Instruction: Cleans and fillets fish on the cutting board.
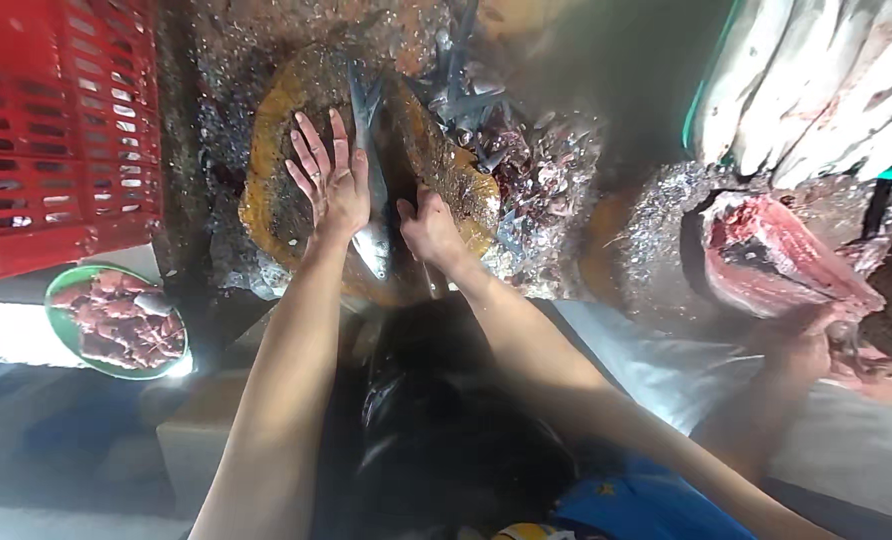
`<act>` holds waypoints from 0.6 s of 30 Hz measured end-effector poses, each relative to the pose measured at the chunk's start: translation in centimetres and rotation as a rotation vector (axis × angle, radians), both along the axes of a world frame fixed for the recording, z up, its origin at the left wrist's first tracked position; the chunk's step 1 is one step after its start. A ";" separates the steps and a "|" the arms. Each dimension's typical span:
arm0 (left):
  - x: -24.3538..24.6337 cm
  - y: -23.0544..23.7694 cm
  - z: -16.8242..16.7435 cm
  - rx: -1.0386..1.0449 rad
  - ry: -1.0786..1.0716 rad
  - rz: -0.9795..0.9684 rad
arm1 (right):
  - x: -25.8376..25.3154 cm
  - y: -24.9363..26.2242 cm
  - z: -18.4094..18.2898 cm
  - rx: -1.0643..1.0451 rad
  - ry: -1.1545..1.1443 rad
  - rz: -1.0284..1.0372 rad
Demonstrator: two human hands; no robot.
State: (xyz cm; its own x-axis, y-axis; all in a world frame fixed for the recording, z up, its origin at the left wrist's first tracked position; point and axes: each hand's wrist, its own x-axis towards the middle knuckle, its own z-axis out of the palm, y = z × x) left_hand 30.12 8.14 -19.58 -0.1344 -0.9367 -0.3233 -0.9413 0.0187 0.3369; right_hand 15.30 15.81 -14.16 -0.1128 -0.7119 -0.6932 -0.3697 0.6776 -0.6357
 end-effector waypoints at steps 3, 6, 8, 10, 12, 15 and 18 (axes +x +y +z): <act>0.1 -0.1 -0.3 -0.016 -0.018 -0.011 | 0.1 -2.7 0.8 0.003 0.067 0.023; 0.1 -0.1 -0.2 -0.008 -0.015 -0.009 | 0.2 -6.0 2.0 -0.016 0.205 0.098; 0.2 0.0 -0.5 -0.013 0.001 -0.002 | 0.1 -7.8 2.8 -0.012 0.330 0.174; 0.2 0.0 -0.4 -0.012 0.010 0.010 | 0.0 -8.4 2.4 -0.056 0.443 0.231; 0.0 0.2 -0.3 -0.018 0.011 0.016 | -0.6 -7.3 1.4 -0.120 0.492 0.310; -0.1 0.2 -0.1 -0.012 0.020 0.024 | -2.0 -4.8 0.9 -0.109 0.439 0.454; 0.0 0.2 -0.2 -0.014 0.012 0.020 | -3.0 -2.2 0.9 -0.093 0.415 0.559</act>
State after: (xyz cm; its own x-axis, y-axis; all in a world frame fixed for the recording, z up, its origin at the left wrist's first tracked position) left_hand 30.09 8.36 -19.80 -0.1198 -0.9437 -0.3084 -0.9374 0.0052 0.3481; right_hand 12.27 13.58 -13.28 0.0456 -0.7948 -0.6052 -0.8718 0.2642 -0.4126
